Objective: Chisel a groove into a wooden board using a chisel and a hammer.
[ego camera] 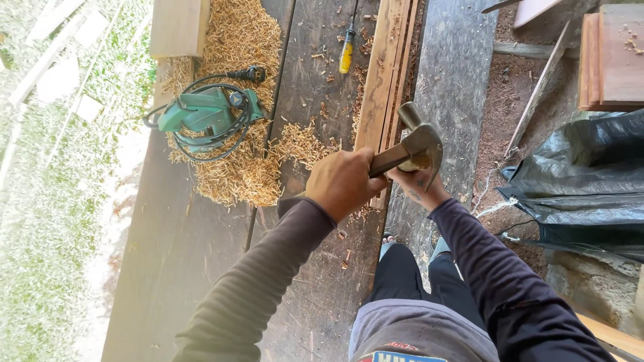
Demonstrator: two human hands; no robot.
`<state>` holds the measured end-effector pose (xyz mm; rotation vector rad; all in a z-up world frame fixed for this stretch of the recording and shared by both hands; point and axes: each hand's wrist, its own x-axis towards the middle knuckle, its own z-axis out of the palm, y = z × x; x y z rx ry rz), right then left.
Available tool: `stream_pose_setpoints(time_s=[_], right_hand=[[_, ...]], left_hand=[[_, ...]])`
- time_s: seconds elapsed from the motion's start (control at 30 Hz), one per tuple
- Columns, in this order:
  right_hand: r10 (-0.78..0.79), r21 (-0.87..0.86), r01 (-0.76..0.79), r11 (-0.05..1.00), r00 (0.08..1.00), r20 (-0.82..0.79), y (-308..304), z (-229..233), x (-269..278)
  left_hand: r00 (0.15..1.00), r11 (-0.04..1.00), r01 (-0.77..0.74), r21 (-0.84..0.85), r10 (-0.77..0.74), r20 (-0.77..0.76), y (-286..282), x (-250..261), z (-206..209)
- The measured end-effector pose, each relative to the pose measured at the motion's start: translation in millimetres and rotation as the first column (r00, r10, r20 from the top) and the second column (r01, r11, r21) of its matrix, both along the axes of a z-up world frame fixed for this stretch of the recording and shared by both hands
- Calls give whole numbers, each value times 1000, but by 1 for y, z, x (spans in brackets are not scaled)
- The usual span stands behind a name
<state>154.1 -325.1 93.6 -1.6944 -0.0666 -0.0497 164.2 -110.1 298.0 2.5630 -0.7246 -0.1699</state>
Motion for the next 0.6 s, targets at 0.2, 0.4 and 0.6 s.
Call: stream_pose_setpoints(time_s=[0.2,0.4,0.6], right_hand=[[-95,-79,78,994,965,-242,-11,4,-22],[-53,-56,41,998,971,-232,-9,-4,-18],[-34,-49,28,998,991,-130,-8,-23,-23]], left_hand=[[999,999,-15,-29,14,-32,11,-11,0],[1000,997,-13,-80,11,-25,11,-13,9],[999,999,4,-38,-5,-47,8,-14,9]])
